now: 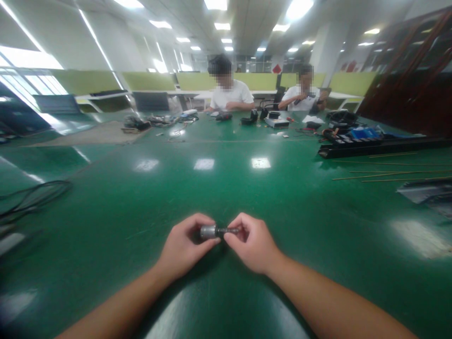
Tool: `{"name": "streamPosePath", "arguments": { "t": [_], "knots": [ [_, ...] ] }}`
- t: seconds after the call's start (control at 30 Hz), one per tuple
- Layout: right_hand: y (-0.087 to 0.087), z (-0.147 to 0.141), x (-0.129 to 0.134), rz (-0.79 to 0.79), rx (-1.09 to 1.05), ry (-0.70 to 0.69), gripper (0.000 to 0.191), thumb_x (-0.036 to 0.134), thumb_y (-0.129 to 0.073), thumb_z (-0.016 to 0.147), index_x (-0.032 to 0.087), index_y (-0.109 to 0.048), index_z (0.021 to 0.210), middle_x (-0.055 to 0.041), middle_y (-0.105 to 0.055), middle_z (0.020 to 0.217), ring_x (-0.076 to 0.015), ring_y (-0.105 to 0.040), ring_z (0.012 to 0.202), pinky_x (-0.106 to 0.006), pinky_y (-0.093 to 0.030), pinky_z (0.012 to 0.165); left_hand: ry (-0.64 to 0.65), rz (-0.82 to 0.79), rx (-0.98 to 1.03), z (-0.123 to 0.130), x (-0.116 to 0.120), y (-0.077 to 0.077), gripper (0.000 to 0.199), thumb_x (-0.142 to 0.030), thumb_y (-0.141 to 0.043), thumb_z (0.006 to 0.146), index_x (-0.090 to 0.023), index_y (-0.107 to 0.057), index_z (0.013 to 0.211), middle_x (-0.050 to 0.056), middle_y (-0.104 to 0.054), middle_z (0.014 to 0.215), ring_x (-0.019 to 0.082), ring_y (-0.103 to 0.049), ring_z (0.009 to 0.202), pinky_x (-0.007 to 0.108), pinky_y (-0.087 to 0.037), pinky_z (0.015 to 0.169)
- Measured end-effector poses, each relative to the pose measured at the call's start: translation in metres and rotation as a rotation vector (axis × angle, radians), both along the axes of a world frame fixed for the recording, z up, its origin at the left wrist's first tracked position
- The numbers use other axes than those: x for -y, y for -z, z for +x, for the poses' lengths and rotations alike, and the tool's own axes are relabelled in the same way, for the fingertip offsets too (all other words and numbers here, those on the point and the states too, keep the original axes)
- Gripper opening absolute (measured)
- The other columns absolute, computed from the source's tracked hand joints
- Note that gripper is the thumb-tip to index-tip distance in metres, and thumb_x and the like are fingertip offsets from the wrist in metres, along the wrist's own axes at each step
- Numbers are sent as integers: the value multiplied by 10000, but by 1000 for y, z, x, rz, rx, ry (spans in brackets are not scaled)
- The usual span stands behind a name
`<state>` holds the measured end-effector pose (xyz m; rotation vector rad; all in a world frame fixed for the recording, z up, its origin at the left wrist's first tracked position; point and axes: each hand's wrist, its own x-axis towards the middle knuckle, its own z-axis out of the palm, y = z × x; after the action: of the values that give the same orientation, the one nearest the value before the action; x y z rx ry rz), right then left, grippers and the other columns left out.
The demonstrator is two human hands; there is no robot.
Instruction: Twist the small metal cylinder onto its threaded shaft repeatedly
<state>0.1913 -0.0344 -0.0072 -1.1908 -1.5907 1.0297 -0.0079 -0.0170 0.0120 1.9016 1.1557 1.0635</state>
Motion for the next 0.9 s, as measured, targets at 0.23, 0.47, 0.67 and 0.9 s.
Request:
{"name": "streamPosePath", "arguments": {
  "t": [0.23,0.47,0.67,0.9],
  "knots": [
    [-2,-1,0,4,3,10,90,250,-659,819,172,-615,832,-8,-632,726,-138,-555,631,-248,-427,601,-3,19,-20,-2,-1,3,211,-268,-777,732,-171,-667,884,27,-685,847,171,-635,758,273,-476,687],
    [0,-1,0,0,-2,14,95,255,-657,823,172,-613,837,-4,-630,712,-132,-544,615,-240,-423,584,-8,21,-18,-3,-2,3,205,-256,-773,730,-168,-663,879,33,-684,848,176,-635,759,276,-483,690],
    [0,0,-1,4,-1,29,100,261,-659,821,176,-608,836,9,-609,688,-126,-526,593,-239,-414,572,-27,7,-16,-4,-3,6,217,-249,-781,719,-168,-666,884,38,-687,850,182,-636,757,280,-490,688],
    [-1,1,-1,2,8,32,98,263,-659,820,180,-609,836,14,-599,681,-126,-522,588,-236,-408,566,-41,7,-21,-3,-3,4,219,-239,-782,712,-167,-668,885,31,-685,843,177,-634,752,278,-482,685]
  ]
}}
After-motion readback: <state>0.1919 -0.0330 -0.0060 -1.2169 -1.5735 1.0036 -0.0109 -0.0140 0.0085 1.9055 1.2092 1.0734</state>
